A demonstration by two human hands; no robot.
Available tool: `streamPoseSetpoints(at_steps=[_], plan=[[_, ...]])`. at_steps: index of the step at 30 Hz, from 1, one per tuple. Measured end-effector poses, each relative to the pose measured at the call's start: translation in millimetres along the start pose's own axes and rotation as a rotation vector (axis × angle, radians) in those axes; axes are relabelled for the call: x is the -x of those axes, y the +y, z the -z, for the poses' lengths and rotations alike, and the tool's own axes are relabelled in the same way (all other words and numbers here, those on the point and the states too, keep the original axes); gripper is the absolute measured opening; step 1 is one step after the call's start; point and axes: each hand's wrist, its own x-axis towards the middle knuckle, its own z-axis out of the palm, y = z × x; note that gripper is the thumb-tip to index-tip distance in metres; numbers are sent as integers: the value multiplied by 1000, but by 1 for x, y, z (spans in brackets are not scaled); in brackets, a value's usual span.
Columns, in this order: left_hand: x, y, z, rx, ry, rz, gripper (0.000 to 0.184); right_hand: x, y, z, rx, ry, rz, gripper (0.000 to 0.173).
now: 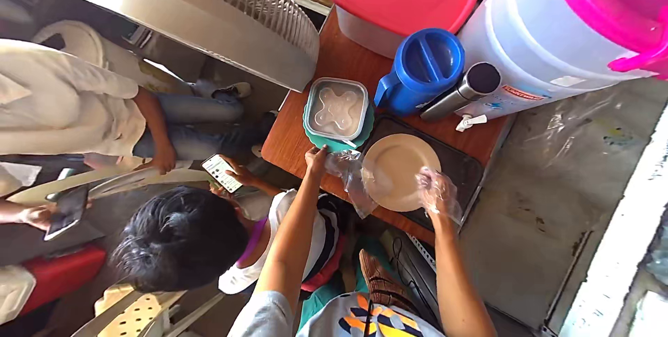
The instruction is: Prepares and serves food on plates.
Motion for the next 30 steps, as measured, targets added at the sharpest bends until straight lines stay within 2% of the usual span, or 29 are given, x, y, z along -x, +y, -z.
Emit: streamPoseSetpoints(at_steps=[2, 5, 9, 11, 13, 15, 18, 20, 22, 24, 27, 30], plan=[[10, -14, 15, -9, 13, 13, 26, -6, -28, -15, -100, -79, 85, 31], [29, -30, 37, -37, 34, 35, 26, -20, -61, -50, -261, -90, 230, 34], [55, -40, 61, -237, 159, 59, 31, -51, -103, -87, -405, -147, 159, 50], [71, -34, 72, -379, 235, -70, 41, -59, -116, -96, -369, -176, 159, 59], [80, -21, 81, -416, 295, -245, 43, -63, -126, -99, -290, -184, 181, 63], [72, -5, 93, -413, 227, -299, 44, -66, -134, -97, -217, -215, 156, 57], [45, 7, 107, -420, 17, -258, 44, -71, -132, -106, -216, -204, 164, 45], [40, 9, 109, -407, -52, -212, 44, -67, -132, -107, -239, -179, 157, 44], [42, 10, 113, -395, -74, -193, 44, -58, -145, -89, -182, -316, 72, 47], [40, 5, 116, -357, -46, -210, 42, -56, -132, -113, -285, -97, 179, 44], [43, 3, 119, -260, -15, -281, 41, -53, -125, -117, -398, -60, 223, 44], [71, 22, 121, -246, -35, -353, 40, -44, -117, -104, -498, -12, 271, 43]])
